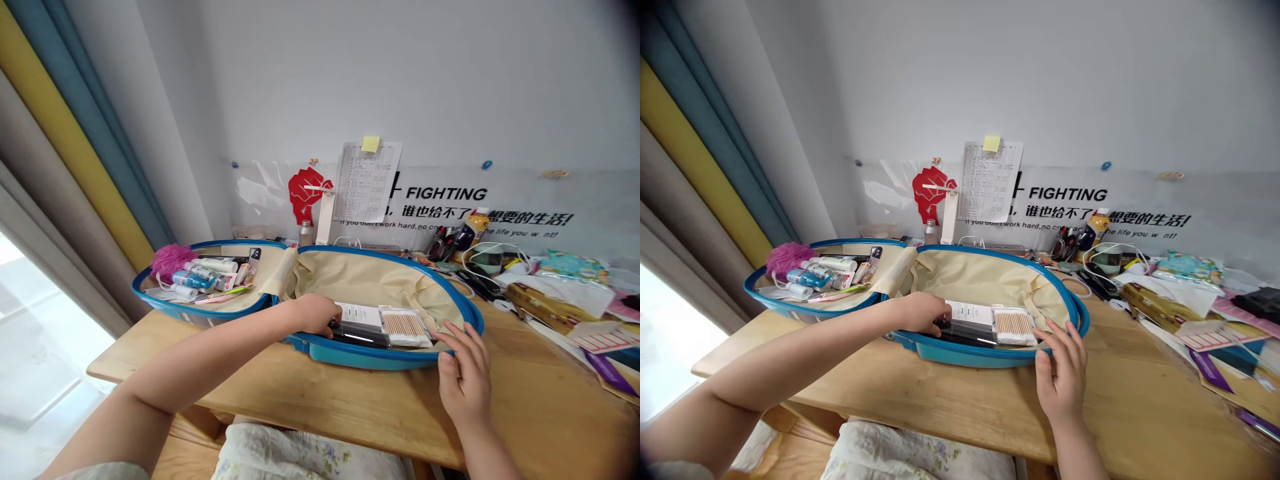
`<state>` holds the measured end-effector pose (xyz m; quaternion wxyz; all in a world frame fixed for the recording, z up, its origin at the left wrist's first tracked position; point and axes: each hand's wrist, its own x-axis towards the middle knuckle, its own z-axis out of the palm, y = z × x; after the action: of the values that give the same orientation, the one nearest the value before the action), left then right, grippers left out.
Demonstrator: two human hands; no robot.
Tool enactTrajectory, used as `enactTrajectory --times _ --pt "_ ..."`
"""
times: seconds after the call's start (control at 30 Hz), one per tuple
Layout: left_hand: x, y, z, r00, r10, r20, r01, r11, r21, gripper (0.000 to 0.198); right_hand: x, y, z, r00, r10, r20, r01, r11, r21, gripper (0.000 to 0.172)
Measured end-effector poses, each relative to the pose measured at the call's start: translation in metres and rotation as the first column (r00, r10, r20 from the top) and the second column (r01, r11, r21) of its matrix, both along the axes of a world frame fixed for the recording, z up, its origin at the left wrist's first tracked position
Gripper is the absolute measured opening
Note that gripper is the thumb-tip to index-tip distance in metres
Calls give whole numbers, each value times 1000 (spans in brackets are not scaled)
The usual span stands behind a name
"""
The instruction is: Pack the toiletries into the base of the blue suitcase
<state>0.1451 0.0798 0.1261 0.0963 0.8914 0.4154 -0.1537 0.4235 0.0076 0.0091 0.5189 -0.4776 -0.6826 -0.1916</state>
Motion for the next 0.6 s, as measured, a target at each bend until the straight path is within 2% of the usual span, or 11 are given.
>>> enactTrajectory --times 0.13,0.23,0.27,0.33,0.4,0.47,0.6 --pt "-5 -1 -1 1000 2 23 -1 1000 -21 44 -2 1 1 1000 4 8 -4 1000 13 31" --pt "-18 6 2 991 -35 128 31 999 36 39 -2 0 2 1000 4 12 -5 1000 16 31" --pt "-26 11 5 985 -24 168 10 997 81 37 -2 0 2 1000 3 14 -3 1000 12 32" --pt "-51 24 15 972 89 217 -133 970 202 33 -1 0 2 1000 2 17 -2 1000 1 32" --pt "-86 41 25 928 292 230 -355 881 313 34 -1 -1 2 1000 2 14 -2 1000 -5 32" --pt "-127 58 32 859 458 227 -511 780 360 40 -1 -1 1 1000 2 7 -2 1000 -5 31" --pt "-207 82 30 742 655 140 -646 644 409 50 -1 0 1 1000 0 1 0 1000 3 31"
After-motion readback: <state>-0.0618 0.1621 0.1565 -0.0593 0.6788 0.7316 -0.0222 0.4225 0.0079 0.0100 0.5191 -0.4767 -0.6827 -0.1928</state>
